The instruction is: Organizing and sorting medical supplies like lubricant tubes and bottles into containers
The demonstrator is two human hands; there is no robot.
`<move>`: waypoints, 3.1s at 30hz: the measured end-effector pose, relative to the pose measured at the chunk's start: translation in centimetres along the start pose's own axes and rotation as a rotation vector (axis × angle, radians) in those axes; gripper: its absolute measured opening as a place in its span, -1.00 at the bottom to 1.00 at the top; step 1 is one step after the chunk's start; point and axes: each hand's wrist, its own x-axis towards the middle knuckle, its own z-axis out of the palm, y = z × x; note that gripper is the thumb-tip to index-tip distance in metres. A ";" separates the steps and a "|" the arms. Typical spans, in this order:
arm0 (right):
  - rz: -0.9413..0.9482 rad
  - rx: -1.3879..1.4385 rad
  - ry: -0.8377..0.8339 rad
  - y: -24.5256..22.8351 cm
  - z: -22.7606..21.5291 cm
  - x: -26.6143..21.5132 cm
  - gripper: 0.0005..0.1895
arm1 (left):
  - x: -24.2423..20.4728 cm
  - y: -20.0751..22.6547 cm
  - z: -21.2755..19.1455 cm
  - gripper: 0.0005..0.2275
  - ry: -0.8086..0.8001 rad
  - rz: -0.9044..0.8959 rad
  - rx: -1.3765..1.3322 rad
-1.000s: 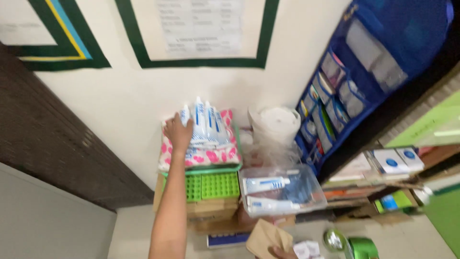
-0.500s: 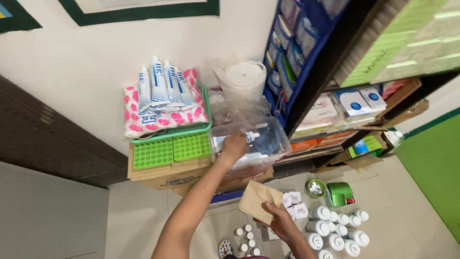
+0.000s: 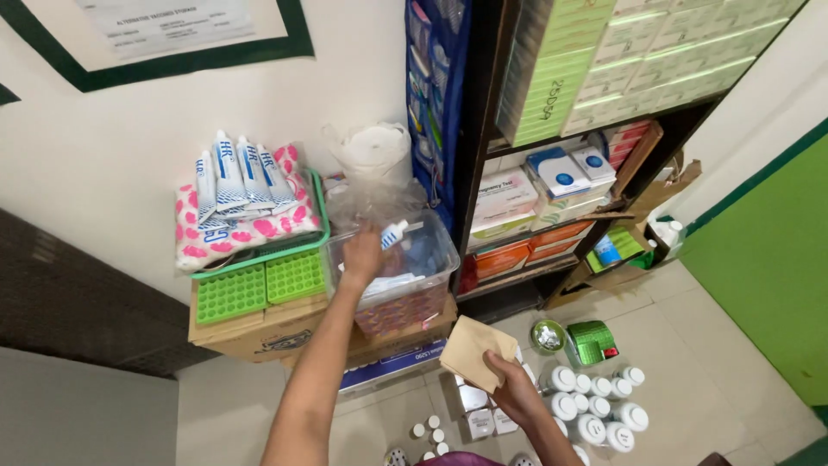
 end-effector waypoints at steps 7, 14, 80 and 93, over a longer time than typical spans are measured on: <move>-0.280 -0.125 -0.252 -1.7 -0.9 3.4 -0.45 | -0.9 2.8 -15.1 -0.61 0.389 -0.232 -0.942; -0.862 -0.675 -0.499 -3.7 12.3 0.2 -0.31 | -7.5 11.5 -14.9 -0.41 0.183 -0.706 -1.835; -0.446 -0.573 -0.443 -2.8 20.4 1.0 -0.44 | -16.2 13.7 -13.6 -0.36 0.486 -0.695 -1.404; -0.517 -0.713 -0.602 6.2 7.8 6.4 -0.51 | -13.8 4.6 -14.4 -0.45 0.886 -0.970 -1.819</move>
